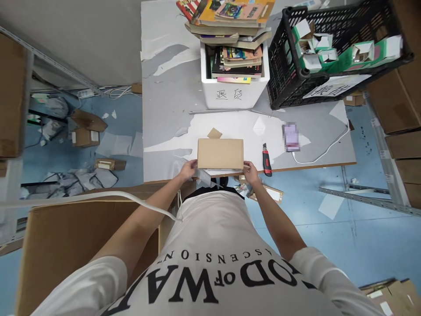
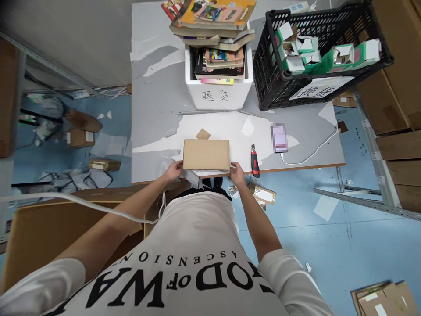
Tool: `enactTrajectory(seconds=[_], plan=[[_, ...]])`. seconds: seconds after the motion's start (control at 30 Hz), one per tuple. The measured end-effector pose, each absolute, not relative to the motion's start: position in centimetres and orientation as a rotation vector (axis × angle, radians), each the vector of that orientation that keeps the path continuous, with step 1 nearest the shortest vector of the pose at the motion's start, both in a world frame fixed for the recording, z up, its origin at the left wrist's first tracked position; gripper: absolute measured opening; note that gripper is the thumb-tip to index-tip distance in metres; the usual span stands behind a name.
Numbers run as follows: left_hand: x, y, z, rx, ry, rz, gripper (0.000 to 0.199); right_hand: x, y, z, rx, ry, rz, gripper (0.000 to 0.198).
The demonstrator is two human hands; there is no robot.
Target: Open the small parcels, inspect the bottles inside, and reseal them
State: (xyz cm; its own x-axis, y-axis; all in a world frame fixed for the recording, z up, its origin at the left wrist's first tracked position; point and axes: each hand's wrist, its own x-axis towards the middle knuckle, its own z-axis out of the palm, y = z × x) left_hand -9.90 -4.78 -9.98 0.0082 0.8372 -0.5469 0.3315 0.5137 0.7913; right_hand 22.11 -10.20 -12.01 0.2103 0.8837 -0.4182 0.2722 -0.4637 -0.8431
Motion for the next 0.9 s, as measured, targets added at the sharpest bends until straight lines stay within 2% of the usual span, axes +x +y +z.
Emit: enactTrajectory(seconds=[0.1, 0.27, 0.43, 0.67, 0.9], plan=[[-9.8, -5.6, -9.9, 1.104, 1.48, 0.43, 0.047, 21.7, -11.0, -12.5, -1.766, -1.024, 1.373, 0.043], [-9.5, -6.1, -8.8, 1.36, 1.514, 0.363, 0.042, 21.2, -10.6, -11.6, -1.651, -1.023, 1.381, 0.037], [-9.5, -6.4, -6.1, 1.563, 1.518, 0.426, 0.043, 21.4, -9.6, -8.3, -1.608, -1.096, 1.325, 0.037], [-8.3, -5.4, -3.4, 1.456, 1.636, 0.556, 0.055, 20.7, -7.1, -3.9, -1.899, -1.313, 1.083, 0.04], [-7.4, -3.6, -4.1, 1.348, 1.733, 0.618, 0.054, 20.2, -5.1, -4.5, -2.001, -1.244, 1.085, 0.042]])
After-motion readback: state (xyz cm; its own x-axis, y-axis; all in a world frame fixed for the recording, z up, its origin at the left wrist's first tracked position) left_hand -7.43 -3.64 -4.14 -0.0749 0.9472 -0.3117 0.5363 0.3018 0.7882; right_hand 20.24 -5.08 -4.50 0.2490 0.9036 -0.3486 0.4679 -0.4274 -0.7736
